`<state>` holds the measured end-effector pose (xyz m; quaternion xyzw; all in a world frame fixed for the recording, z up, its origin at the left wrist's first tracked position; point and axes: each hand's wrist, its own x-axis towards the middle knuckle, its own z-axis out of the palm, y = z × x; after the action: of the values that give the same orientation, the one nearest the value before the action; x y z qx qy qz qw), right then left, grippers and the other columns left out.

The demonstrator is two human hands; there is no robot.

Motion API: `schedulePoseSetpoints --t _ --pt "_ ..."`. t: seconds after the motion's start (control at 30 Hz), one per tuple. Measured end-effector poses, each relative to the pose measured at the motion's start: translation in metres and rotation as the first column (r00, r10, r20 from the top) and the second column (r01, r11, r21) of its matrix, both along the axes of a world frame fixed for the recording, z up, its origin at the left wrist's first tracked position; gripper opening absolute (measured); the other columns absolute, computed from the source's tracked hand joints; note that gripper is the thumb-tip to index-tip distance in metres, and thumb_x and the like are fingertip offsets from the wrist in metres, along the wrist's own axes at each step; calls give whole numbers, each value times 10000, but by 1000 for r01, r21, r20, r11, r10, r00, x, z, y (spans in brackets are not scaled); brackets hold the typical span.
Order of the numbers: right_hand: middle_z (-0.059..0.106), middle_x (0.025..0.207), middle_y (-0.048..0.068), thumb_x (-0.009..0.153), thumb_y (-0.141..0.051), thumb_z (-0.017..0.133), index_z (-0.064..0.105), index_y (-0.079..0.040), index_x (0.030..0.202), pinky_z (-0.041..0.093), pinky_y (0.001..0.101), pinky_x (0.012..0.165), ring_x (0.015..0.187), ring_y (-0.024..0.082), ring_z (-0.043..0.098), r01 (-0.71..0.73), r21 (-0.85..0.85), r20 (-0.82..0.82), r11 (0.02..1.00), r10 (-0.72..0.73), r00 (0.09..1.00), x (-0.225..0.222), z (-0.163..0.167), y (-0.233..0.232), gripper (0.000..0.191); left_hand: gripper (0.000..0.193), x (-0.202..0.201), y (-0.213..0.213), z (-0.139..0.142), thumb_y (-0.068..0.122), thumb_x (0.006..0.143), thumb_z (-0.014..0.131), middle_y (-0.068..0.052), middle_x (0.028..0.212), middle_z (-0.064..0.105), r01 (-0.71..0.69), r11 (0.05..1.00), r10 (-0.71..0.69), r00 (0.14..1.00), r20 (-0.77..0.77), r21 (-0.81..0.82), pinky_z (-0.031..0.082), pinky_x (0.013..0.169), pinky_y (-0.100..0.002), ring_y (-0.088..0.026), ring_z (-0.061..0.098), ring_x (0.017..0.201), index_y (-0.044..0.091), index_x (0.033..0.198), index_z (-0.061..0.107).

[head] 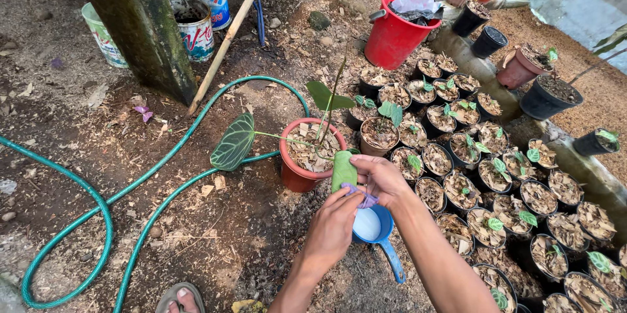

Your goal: The person wipes the leaves of a potted plant using a purple cloth dipped in a white liquid from a blue scoop. They clean each leaf one at a time, turning the leaves over to wipe both sides, and repeatedly dip the cloth into the liquid throughout the process.

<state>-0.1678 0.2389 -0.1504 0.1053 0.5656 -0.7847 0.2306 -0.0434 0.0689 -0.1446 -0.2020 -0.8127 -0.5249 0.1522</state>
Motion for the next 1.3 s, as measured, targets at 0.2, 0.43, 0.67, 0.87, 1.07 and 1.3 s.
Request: schedulePoseSetpoints --t 0.2,0.43,0.67,0.87,1.07,1.3 --pt "780 975 118 983 -143 607 713 -23 1114 650 376 709 823 191 765 11 33 -8 999 -11 1000 -3 11 1 206 331 -10 -25 -4 92 1009 558 -103 1115 784 -151 891 -74 882 465 428 567 795 -305 -181 707 917 77 1321 669" --pt "772 1006 93 988 -151 597 728 -50 1107 646 354 707 835 174 756 20 43 -36 999 -18 999 -2 15 -9 203 371 -8 -2 -13 161 994 577 -82 1189 717 -306 850 61 865 497 428 581 797 -321 -172 707 977 70 1352 610" --pt "756 1001 115 998 -111 611 705 -22 1127 644 355 681 821 185 726 88 -9 -75 996 -89 993 1 7 -18 183 773 0 23 -23 59 737 831 -228 1346 525 -382 872 319 918 235 308 464 987 -456 -327 547 1223 -4 1406 449" --pt "648 1399 147 894 -67 600 522 -20 1433 522 397 1021 1251 241 631 18 278 -389 960 96 916 45 25 -32 546 449 -8 13 -19 12 889 611 -118 1201 686 -483 716 253 852 458 503 551 954 -378 -229 704 1091 46 1333 558" --pt "316 1598 274 701 -38 820 241 11 1565 237 451 1195 1502 380 282 110 761 -617 640 661 427 114 43 -40 1041 375 -12 -6 -6 -8 910 628 -114 1163 707 -507 672 276 848 452 540 522 942 -335 -208 695 1065 11 1280 572" --pt "520 1551 215 962 -171 620 425 -23 1537 373 410 1172 1426 285 500 137 679 -656 721 512 555 108 16 -38 625 268 -14 -11 5 158 1026 579 -101 1115 664 -311 534 -7 928 371 786 537 896 -318 -155 642 998 -7 1237 580"
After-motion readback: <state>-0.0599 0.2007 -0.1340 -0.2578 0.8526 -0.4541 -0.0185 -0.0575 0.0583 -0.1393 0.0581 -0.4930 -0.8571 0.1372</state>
